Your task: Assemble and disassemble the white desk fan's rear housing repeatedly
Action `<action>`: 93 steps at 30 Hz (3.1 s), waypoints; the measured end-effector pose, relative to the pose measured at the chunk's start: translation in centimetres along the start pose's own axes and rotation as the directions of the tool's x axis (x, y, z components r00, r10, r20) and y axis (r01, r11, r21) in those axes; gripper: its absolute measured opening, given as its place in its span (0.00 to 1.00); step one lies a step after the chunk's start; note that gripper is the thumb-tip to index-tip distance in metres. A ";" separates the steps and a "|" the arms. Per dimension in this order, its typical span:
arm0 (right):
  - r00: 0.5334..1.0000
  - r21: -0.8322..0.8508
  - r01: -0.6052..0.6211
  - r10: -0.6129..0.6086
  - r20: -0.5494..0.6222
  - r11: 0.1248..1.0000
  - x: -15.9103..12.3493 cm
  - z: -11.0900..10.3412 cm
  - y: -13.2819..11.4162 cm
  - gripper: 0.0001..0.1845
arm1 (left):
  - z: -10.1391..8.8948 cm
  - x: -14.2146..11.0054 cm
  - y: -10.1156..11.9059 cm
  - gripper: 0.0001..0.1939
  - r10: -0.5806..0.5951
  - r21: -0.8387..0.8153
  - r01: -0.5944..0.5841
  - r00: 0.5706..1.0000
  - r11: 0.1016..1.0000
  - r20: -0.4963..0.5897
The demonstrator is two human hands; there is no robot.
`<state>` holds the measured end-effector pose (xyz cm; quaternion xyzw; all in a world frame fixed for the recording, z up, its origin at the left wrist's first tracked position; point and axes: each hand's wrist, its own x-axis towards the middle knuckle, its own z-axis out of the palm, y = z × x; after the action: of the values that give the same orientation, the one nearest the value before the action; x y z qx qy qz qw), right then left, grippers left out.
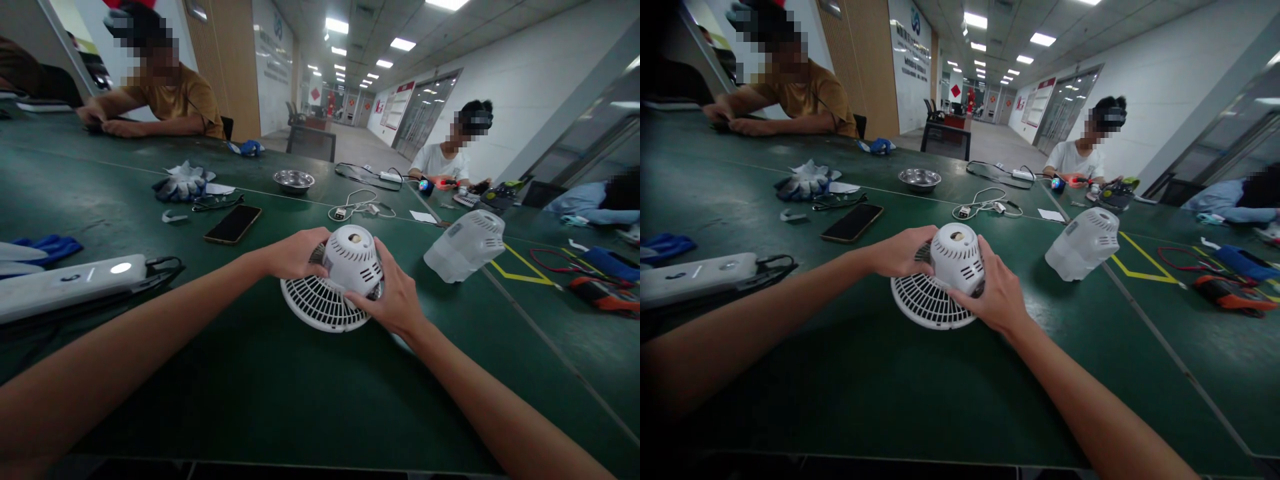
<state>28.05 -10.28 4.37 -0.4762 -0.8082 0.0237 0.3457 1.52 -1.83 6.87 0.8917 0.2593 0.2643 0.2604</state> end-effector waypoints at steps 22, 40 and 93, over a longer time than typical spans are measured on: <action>0.925 0.546 -0.226 0.003 0.379 0.806 0.7 -1.9 1.3 0.55 | 3.8 0.1 1.1 0.68 0.199 0.020 -0.198 0.971 0.980 -0.131; 0.968 0.260 -0.065 -0.002 0.250 0.964 0.3 -2.0 0.7 0.62 | 4.2 0.0 0.0 0.74 0.148 0.070 -0.140 0.980 0.988 -0.134; 0.983 0.369 -0.104 0.039 0.178 0.924 0.1 -1.1 2.1 0.51 | 1.6 0.0 1.5 0.45 0.038 -0.096 -0.033 0.998 0.995 0.055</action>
<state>30.22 -9.35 4.45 -0.4266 -0.7967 0.2308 0.3605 3.01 -3.41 6.58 0.8899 0.2229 0.2556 0.3049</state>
